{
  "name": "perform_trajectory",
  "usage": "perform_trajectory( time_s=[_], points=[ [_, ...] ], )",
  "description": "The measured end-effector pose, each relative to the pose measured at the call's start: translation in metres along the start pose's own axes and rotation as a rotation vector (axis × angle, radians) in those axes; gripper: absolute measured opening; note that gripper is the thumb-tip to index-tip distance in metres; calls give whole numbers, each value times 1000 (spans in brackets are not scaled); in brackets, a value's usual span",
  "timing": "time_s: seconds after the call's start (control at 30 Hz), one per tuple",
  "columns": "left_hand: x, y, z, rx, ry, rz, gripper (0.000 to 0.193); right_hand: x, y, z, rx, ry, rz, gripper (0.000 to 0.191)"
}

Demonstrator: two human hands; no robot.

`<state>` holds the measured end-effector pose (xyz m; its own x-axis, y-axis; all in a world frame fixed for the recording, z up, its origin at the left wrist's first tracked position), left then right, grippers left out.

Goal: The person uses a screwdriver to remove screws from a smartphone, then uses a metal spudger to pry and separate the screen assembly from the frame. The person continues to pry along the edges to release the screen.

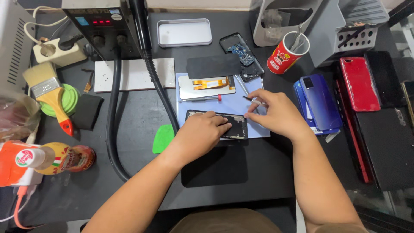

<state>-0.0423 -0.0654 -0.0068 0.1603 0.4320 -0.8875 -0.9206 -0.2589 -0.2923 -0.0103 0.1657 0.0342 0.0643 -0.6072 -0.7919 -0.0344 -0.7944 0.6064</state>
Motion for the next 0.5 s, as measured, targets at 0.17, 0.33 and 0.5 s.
perform_trajectory(
  time_s=[0.17,0.33,0.5],
  points=[
    [-4,-1,2,-19,14,-24,29,12,-7,8,31,33,1,42],
    [-5,0,1,-13,9,-22,28,26,-9,15,36,-27,17,43],
    [-5,0,0,-2,-15,-22,25,25,-9,16,50,-3,51,43]
  ],
)
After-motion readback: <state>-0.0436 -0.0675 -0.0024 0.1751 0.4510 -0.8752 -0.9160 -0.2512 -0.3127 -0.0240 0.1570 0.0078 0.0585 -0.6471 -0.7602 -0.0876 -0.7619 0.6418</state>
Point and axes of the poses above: each hand's wrist, its own z-axis towards the middle knuckle, its own x-axis out of the palm, y = z × x, the point moved 2 cm from there along z, towards the middle knuckle, and after that the axes turned 5 degrees about y, right-handed, at the moved point
